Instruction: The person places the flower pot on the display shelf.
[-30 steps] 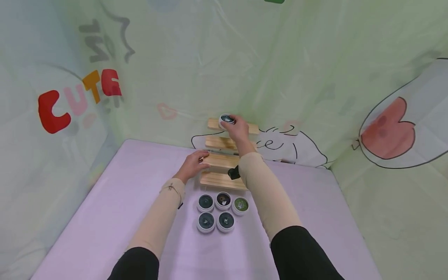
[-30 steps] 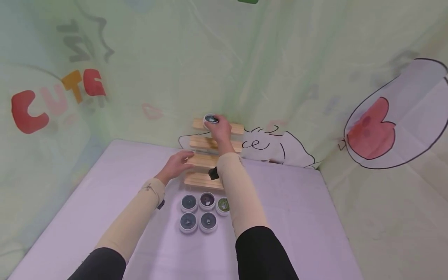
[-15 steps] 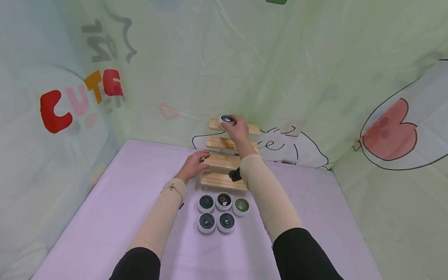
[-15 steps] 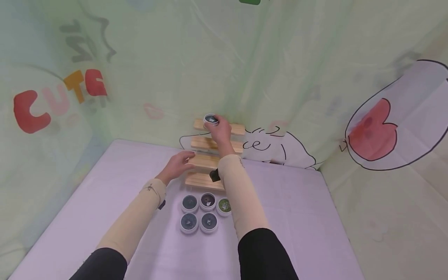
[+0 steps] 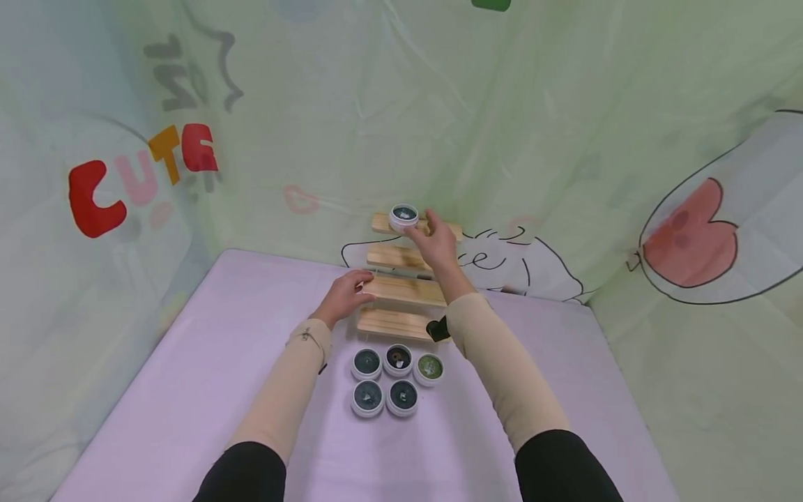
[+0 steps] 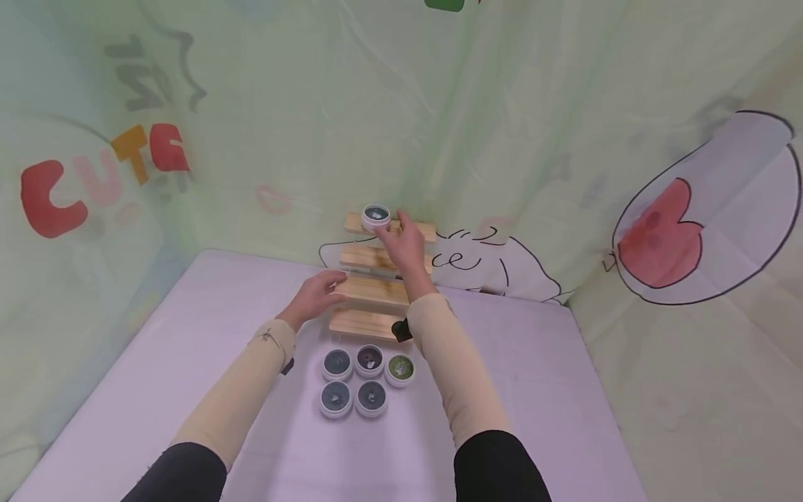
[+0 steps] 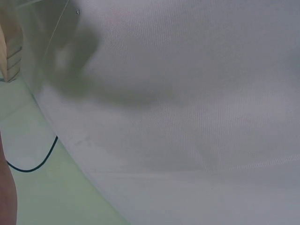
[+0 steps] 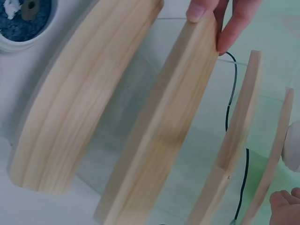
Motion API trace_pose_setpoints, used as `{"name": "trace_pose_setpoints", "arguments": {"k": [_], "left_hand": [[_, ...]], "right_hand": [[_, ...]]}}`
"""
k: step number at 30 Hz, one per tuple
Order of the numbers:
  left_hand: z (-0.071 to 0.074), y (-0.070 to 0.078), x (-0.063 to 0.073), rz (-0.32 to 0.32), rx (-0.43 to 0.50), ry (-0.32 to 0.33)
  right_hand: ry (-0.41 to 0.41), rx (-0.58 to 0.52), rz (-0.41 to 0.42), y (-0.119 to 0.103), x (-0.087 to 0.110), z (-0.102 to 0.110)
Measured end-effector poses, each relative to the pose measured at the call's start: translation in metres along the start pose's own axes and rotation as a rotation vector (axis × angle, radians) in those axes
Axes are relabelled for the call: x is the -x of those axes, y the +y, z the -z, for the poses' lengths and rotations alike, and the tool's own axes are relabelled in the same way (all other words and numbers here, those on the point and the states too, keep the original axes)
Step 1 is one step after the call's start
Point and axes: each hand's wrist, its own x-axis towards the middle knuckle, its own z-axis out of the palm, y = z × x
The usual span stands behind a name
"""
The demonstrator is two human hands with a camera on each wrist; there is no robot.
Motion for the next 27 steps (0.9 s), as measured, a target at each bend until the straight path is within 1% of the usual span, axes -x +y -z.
{"name": "trace_pose_setpoints", "arguments": {"k": [3, 6, 10, 14, 19, 22, 27], "left_hand": [[-0.001, -0.003, 0.0, -0.003, -0.001, 0.005], [-0.002, -0.005, -0.001, -0.009, -0.002, 0.008], [-0.002, -0.004, -0.001, -0.009, 0.004, 0.002], [-0.002, -0.004, -0.002, 0.008, 0.008, -0.004], [-0.002, -0.005, -0.002, 0.002, 0.0, -0.006], [-0.001, -0.006, -0.002, -0.003, -0.003, -0.006], [-0.002, -0.006, -0.002, -0.006, 0.004, -0.005]], "right_hand": [[-0.002, -0.02, 0.026, 0.006, 0.006, 0.003], [-0.011, -0.003, 0.052, 0.012, 0.014, 0.006], [-0.038, 0.015, 0.057, 0.023, 0.027, 0.01], [-0.064, -0.017, 0.034, 0.037, 0.043, 0.013], [-0.067, -0.034, 0.018, 0.055, 0.063, 0.014], [-0.052, -0.048, -0.009, 0.063, 0.078, 0.016], [0.002, -0.089, -0.072, 0.076, 0.108, 0.015]]}}
